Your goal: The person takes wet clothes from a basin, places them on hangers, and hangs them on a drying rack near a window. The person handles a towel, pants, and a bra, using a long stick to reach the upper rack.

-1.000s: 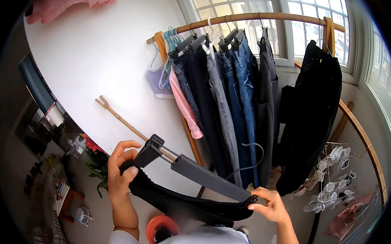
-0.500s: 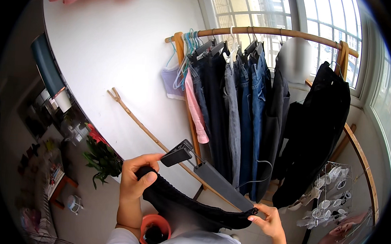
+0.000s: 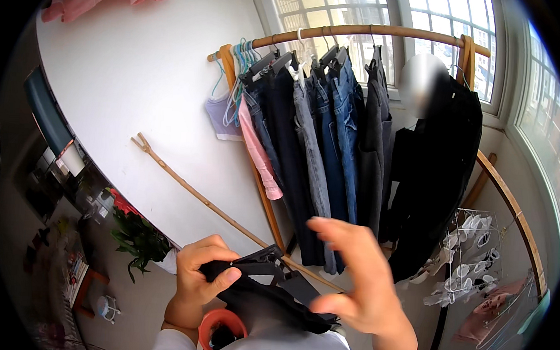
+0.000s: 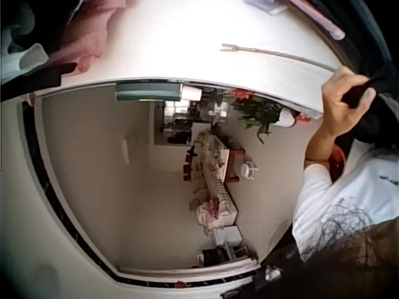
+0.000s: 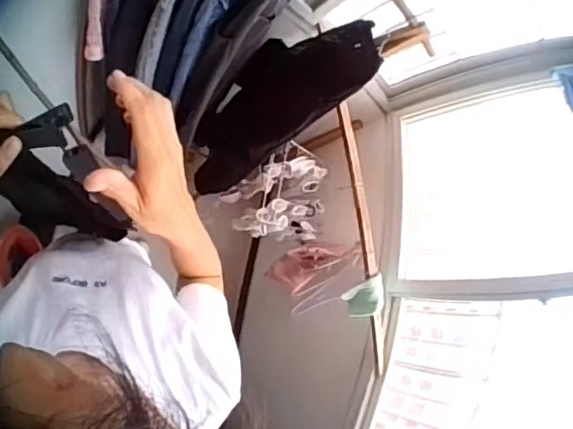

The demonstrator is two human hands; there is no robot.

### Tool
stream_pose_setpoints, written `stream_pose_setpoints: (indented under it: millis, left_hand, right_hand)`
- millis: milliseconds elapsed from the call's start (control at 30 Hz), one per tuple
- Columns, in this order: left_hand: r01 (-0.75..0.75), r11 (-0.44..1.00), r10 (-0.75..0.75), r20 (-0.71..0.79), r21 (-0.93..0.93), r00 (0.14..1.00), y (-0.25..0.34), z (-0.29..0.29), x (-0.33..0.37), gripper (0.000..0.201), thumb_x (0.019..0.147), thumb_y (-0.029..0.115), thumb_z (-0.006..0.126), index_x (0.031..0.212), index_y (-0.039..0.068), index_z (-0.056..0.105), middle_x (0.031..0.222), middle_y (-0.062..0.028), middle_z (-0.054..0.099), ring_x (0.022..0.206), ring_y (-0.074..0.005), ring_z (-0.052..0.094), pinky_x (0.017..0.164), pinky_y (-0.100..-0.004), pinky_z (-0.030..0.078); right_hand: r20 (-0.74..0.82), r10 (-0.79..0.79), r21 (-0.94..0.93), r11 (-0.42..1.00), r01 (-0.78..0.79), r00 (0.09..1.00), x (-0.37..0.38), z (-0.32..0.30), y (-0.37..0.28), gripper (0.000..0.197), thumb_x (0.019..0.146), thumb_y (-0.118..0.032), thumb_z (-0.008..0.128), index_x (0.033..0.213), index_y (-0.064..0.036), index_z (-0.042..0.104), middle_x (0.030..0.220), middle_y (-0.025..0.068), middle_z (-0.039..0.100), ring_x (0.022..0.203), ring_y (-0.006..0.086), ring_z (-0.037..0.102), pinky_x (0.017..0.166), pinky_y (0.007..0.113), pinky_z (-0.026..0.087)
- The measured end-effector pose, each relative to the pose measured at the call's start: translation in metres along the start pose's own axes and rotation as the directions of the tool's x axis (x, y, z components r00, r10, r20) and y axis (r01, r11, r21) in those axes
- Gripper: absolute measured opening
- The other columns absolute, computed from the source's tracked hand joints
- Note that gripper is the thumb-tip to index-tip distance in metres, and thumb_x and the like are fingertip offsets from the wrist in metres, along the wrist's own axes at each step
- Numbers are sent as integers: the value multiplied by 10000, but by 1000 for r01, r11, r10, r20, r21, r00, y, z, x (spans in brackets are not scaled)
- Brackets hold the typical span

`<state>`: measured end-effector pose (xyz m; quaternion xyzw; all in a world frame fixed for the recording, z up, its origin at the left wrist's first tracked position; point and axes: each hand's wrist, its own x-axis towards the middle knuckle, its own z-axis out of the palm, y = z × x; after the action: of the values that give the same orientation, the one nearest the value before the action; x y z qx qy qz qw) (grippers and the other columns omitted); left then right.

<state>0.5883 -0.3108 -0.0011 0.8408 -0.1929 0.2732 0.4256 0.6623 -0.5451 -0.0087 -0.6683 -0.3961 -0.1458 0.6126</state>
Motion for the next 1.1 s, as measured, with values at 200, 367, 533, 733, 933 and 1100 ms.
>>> stream_pose_setpoints:
  millis: [200,367,533,733,933,1100]
  left_hand:
    - [34,999,-34,7,-9,999,9,4,2,163,732,105,722,819,-12,649,655,-42,505,555,-110,461,497,-231,337]
    - [192,973,-188,42,-124,981,7,4,1,269,698,101,663,924,-10,570,762,-34,446,641,-96,385,588,-209,321]
    - [249,898,-232,92,-364,968,6,6,3,221,666,54,612,842,23,482,795,-54,440,648,-100,378,602,-216,316]
    - [237,917,-196,156,-320,968,1,8,4,207,734,62,642,804,33,449,766,-52,446,669,-98,399,606,-216,340]
    - [210,943,-193,93,-256,977,-1,16,2,335,773,201,723,797,32,435,716,-50,450,639,-110,422,575,-231,351]
    - [28,997,-28,3,-66,1000,-3,28,4,344,769,198,733,801,31,434,711,-70,452,613,-139,429,546,-245,355]
  right_hand:
    - [178,46,318,943,-102,983,-8,47,24,471,883,-375,565,1041,67,521,787,108,557,606,159,520,570,250,430]
    - [57,-123,94,989,118,991,7,31,31,439,800,-358,632,823,78,591,682,108,551,569,176,520,512,252,405]
    - [4,-263,22,965,263,965,8,18,37,422,750,-370,645,757,51,616,655,111,572,583,197,514,516,276,388]
    - [56,-392,-147,907,396,918,7,24,29,327,695,-286,697,740,32,636,639,96,578,573,211,493,514,280,387]
    - [138,-435,-129,883,451,890,9,30,29,289,704,-230,736,779,29,632,632,83,570,561,204,486,485,272,385]
    - [280,-266,-136,940,312,923,14,28,21,343,735,-269,738,839,28,601,660,74,557,592,221,515,501,291,418]
